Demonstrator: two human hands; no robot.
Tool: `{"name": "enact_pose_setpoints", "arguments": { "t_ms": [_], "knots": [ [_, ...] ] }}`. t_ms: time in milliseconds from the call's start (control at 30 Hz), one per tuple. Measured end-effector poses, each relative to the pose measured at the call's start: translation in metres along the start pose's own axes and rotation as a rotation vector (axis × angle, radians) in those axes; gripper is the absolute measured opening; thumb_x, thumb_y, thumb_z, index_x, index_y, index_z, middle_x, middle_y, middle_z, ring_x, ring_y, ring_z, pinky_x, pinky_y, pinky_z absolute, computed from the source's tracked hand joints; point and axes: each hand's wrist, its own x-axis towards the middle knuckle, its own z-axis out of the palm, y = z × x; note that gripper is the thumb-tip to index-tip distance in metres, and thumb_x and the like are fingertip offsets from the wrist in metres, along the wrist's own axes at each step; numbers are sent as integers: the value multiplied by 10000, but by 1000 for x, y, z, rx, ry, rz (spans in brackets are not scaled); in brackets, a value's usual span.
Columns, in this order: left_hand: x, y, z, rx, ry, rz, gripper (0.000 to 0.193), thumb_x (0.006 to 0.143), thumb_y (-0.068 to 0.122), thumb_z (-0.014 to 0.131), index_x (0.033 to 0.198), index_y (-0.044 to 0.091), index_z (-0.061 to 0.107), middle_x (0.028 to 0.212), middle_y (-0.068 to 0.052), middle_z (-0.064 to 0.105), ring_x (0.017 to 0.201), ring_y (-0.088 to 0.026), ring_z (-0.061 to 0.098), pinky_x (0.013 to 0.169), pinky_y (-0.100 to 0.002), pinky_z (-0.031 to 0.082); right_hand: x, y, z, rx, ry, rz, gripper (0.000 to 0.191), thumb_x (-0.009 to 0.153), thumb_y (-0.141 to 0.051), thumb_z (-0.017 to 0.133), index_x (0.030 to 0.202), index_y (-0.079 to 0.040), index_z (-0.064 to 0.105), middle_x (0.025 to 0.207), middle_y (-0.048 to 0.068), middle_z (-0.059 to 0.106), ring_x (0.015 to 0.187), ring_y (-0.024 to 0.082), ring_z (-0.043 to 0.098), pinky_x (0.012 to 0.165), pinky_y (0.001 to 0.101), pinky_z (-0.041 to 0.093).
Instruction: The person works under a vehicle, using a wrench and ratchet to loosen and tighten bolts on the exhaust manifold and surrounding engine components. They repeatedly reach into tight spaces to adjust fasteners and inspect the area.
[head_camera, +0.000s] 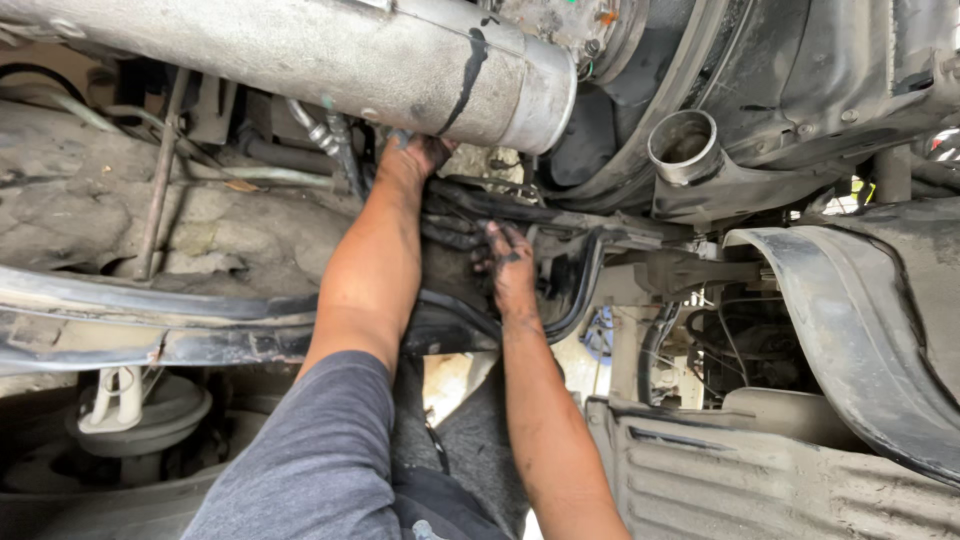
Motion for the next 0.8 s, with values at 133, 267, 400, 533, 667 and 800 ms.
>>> {"name": "enact_pose_setpoints", "arguments": {
  "t_ms": [133,267,400,533,667,800],
  "knots": [
    [-5,-7,-2,112,-20,9,326,1023,121,541,1281,-78,526,1188,-256,675,980,-352,722,866,-474,639,-58,-57,45,-827,22,-731,265,968,-265,718,1173,-98,738,1335,168,668,1284,353,592,1136,501,478],
    [0,-7,-9,461,-54,-7,363,1017,142,594,1276,-111,564,1151,-262,678,903,-340,715,806,-452,627,-83,-85,76,-1142,-94,-1042,320,875,-229,755,1145,-59,748,1407,232,590,1324,465,482,1088,529,420],
    [9,-31,-17,516,-113,227,514,903,80,694,1363,-18,486,1225,-197,643,1035,-328,682,858,-485,585,-72,-78,68,-1124,2,-740,399,933,-303,764,1183,1,699,1366,242,601,1266,458,525,1065,474,459],
    [9,-39,-14,688,-25,422,737,816,53,827,1450,-41,464,1362,-185,631,1234,-321,631,1047,-443,537,-57,-54,54,-960,81,-634,423,935,-310,764,1189,20,687,1316,252,613,1217,418,583,1012,421,494],
    [8,-52,-13,602,-74,572,794,777,55,858,1455,-40,456,1388,-169,603,1244,-316,605,1056,-448,511,-50,-43,48,-808,8,-633,363,947,-263,741,1191,2,700,1271,208,660,1156,349,640,999,381,503],
    [10,-53,-12,636,-41,577,710,810,89,820,1426,-44,493,1376,-203,607,1209,-343,623,1004,-482,543,-48,-44,47,-759,22,-642,293,949,-226,739,1156,-20,722,1183,176,713,1120,321,673,1007,379,506]
  ]
}}
